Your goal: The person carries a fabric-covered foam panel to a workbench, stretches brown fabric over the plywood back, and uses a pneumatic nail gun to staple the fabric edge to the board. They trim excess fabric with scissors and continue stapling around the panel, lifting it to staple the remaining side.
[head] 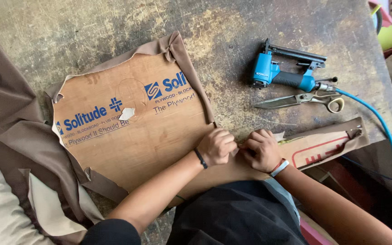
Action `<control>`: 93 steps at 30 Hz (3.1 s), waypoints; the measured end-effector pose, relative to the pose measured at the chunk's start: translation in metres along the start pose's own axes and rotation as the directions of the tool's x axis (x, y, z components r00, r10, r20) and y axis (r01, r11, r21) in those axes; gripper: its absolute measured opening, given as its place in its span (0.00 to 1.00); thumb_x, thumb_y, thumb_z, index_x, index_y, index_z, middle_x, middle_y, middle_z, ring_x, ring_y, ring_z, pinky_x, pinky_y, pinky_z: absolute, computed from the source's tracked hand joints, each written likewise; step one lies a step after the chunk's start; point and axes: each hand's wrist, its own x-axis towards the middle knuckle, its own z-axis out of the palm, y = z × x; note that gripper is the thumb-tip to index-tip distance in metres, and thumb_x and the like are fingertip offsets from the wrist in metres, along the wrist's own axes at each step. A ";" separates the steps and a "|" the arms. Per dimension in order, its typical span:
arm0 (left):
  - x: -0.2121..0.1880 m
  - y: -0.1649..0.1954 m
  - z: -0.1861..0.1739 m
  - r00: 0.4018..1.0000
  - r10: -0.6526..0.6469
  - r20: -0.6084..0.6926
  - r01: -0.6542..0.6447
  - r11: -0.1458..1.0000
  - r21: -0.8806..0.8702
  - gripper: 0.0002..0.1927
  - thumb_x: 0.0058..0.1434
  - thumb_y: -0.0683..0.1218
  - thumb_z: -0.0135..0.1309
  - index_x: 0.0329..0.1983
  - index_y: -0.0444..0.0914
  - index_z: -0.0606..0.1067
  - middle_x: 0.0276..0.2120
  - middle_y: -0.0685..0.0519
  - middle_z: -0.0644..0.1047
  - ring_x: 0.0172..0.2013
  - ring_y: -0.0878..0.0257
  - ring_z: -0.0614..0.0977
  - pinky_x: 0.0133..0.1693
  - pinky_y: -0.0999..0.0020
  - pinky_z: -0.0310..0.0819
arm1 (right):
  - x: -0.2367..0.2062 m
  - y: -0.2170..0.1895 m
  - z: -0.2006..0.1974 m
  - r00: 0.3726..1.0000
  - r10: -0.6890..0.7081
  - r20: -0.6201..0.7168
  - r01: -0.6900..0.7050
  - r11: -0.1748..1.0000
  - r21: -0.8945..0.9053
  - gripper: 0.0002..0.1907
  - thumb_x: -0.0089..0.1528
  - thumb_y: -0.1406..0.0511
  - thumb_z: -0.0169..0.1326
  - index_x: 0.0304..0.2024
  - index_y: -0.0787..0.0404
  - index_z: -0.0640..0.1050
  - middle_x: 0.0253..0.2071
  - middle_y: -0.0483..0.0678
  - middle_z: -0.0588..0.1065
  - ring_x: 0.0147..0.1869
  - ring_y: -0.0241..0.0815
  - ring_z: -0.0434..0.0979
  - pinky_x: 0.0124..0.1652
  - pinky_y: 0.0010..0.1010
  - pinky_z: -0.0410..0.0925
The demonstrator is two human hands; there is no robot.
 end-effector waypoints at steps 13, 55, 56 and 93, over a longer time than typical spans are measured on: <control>-0.041 0.032 0.018 0.952 -0.225 -0.206 0.279 0.914 0.295 0.17 0.52 0.41 0.53 0.45 0.38 0.82 0.45 0.49 0.81 0.55 0.54 0.79 0.59 0.58 0.71 | 0.141 0.093 -0.096 0.960 0.249 0.125 -0.160 0.859 -0.487 0.49 0.51 0.57 0.71 0.68 0.64 0.61 0.54 0.69 0.73 0.55 0.67 0.75 0.49 0.50 0.70; -0.009 0.052 -0.001 0.863 -0.393 -0.316 0.490 0.801 0.343 0.30 0.51 0.62 0.58 0.47 0.37 0.82 0.46 0.45 0.78 0.54 0.48 0.75 0.55 0.52 0.64 | 0.170 0.056 -0.125 0.878 0.263 0.399 0.002 0.834 -0.552 0.36 0.55 0.50 0.61 0.65 0.50 0.76 0.42 0.59 0.81 0.44 0.60 0.82 0.44 0.49 0.74; 0.004 0.052 -0.001 0.865 -0.457 -0.208 0.501 0.773 0.389 0.29 0.52 0.65 0.58 0.43 0.37 0.82 0.48 0.44 0.78 0.56 0.48 0.73 0.57 0.52 0.62 | 0.174 0.062 -0.126 0.892 0.243 0.381 0.002 0.841 -0.542 0.39 0.55 0.52 0.61 0.68 0.52 0.73 0.44 0.60 0.80 0.45 0.61 0.81 0.44 0.50 0.74; 0.016 0.055 0.075 0.942 -0.287 -0.174 0.325 0.909 0.262 0.04 0.54 0.39 0.55 0.27 0.42 0.77 0.27 0.53 0.74 0.34 0.55 0.76 0.37 0.60 0.72 | 0.009 0.088 -0.051 0.949 -0.238 0.209 0.175 0.944 0.280 0.03 0.50 0.65 0.65 0.27 0.51 0.85 0.32 0.46 0.77 0.40 0.48 0.78 0.38 0.38 0.71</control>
